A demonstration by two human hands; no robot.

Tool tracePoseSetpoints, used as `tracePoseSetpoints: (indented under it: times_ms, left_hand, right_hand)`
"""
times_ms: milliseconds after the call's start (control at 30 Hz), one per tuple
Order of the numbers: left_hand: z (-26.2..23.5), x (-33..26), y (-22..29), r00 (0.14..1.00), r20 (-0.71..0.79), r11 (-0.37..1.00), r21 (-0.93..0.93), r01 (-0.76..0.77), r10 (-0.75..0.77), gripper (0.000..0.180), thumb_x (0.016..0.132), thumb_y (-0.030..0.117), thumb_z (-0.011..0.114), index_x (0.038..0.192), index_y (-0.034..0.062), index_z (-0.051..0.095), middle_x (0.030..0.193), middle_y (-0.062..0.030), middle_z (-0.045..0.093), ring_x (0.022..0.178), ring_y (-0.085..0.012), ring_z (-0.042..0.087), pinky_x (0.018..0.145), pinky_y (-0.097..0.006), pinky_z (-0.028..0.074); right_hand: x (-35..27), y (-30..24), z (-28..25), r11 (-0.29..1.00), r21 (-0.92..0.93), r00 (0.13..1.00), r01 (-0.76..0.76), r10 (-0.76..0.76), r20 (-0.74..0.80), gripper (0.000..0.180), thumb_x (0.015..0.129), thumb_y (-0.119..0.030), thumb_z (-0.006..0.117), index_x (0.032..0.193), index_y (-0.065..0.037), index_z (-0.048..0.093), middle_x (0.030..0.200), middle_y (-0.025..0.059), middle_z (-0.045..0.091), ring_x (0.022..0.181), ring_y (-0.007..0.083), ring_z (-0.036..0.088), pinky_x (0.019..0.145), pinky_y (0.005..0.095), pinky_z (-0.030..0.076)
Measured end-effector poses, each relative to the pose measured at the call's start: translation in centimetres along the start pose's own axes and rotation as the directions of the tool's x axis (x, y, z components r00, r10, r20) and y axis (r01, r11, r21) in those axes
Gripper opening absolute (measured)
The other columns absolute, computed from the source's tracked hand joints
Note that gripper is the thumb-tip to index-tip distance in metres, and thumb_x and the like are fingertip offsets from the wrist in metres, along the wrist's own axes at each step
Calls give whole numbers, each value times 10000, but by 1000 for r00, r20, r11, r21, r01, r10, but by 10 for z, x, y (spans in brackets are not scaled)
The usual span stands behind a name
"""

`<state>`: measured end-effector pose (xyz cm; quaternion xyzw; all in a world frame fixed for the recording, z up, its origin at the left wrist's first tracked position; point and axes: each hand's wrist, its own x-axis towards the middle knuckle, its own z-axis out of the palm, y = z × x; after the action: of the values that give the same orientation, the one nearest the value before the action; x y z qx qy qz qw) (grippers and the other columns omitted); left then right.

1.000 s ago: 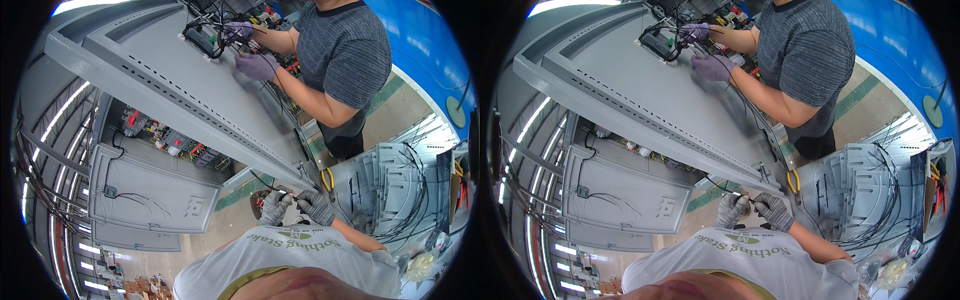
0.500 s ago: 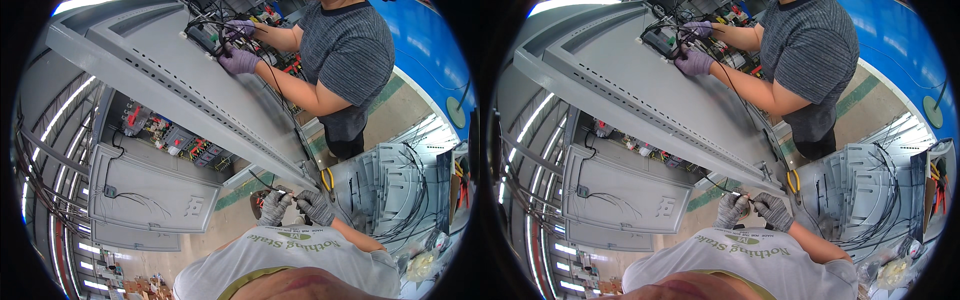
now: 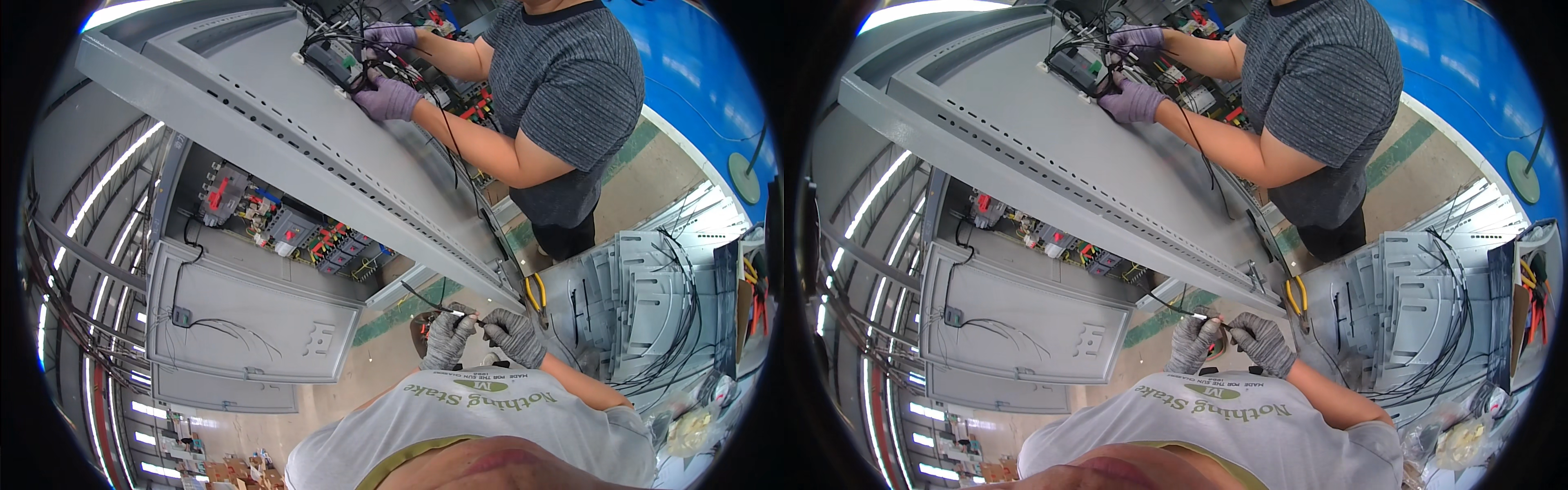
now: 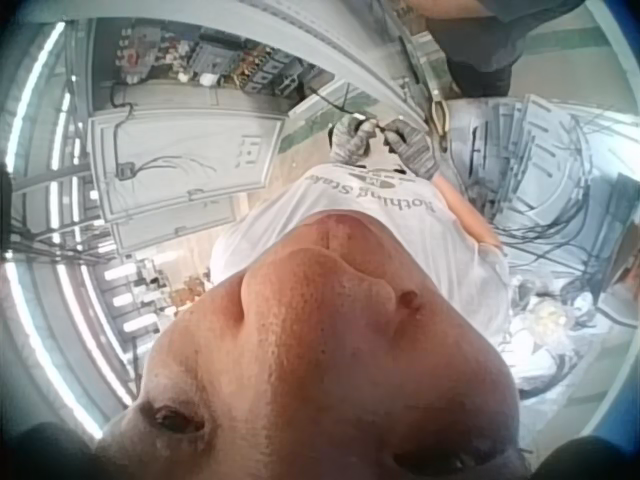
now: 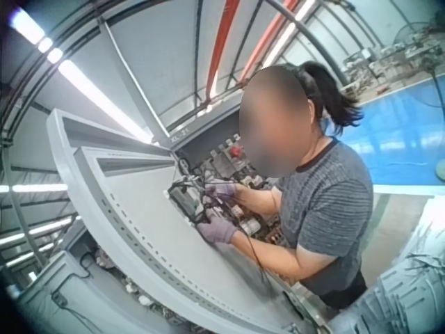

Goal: The person installs a small grey electrical module into a cabinet, strips and connects multiple black wires to its terminals, and secures the wiring with zip ties. Another person works nearby on a similar cabinet.

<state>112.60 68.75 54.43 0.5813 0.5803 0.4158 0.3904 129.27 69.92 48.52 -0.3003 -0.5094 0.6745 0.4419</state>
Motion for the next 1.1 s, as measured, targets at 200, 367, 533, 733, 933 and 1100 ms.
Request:
tracePoseSetpoints:
  times_ms: [200, 367, 533, 733, 933, 1100]
  left_hand:
    - [1, 1, 5, 1000, 5, 1000, 14, -16, 16, 103, 912, 131, 617, 919, 34, 649, 720, -5, 578, 662, -78, 531, 607, -236, 438]
    - [-3, 1, 5, 998, 36, 999, 5, 48, -48, 110, 917, 137, 622, 952, 36, 650, 804, -2, 633, 746, -69, 556, 684, -225, 452]
    - [-1, 2, 3, 999, 19, 999, 5, 34, -34, 110, 916, 151, 622, 920, 42, 633, 730, -11, 579, 661, -83, 546, 606, -235, 434]
    - [2, 1, 1, 999, -7, 999, 0, 41, -41, 116, 912, 155, 630, 919, 39, 634, 722, -11, 584, 654, -84, 550, 605, -237, 435]
    - [-1, 3, -4, 998, 24, 998, 6, 60, -60, 112, 912, 134, 626, 953, 31, 644, 760, -3, 604, 690, -71, 543, 624, -225, 435]
    - [-2, 0, -4, 993, 45, 991, -77, 110, -107, 115, 908, 119, 633, 978, 28, 644, 831, 4, 622, 734, -58, 535, 646, -207, 433]
  right_hand:
    - [0, -7, -1, 1000, -24, 1000, 7, -6, 8, 139, 918, -103, 541, 964, 7, 612, 797, 47, 603, 670, 102, 597, 632, 252, 507]
    - [1, -6, -3, 1000, -9, 1000, 2, -1, 19, 139, 919, -107, 542, 968, 3, 613, 801, 49, 602, 685, 104, 587, 656, 257, 500]
    - [3, -1, -4, 1000, -13, 1000, 11, -10, 22, 140, 916, -104, 543, 973, 1, 616, 807, 53, 603, 683, 110, 596, 642, 257, 503]
    - [2, -3, -4, 1000, -14, 1000, 6, -5, 13, 136, 906, -91, 544, 972, 3, 618, 810, 58, 611, 683, 115, 604, 634, 260, 507]
    - [2, 9, -4, 998, -49, 999, 44, -45, -12, 138, 907, -105, 543, 954, 5, 611, 774, 63, 614, 647, 118, 608, 613, 263, 507]
    - [0, 4, -4, 1000, -24, 1000, 14, -14, -3, 148, 914, -124, 546, 954, 4, 609, 775, 69, 610, 649, 126, 614, 611, 263, 506]
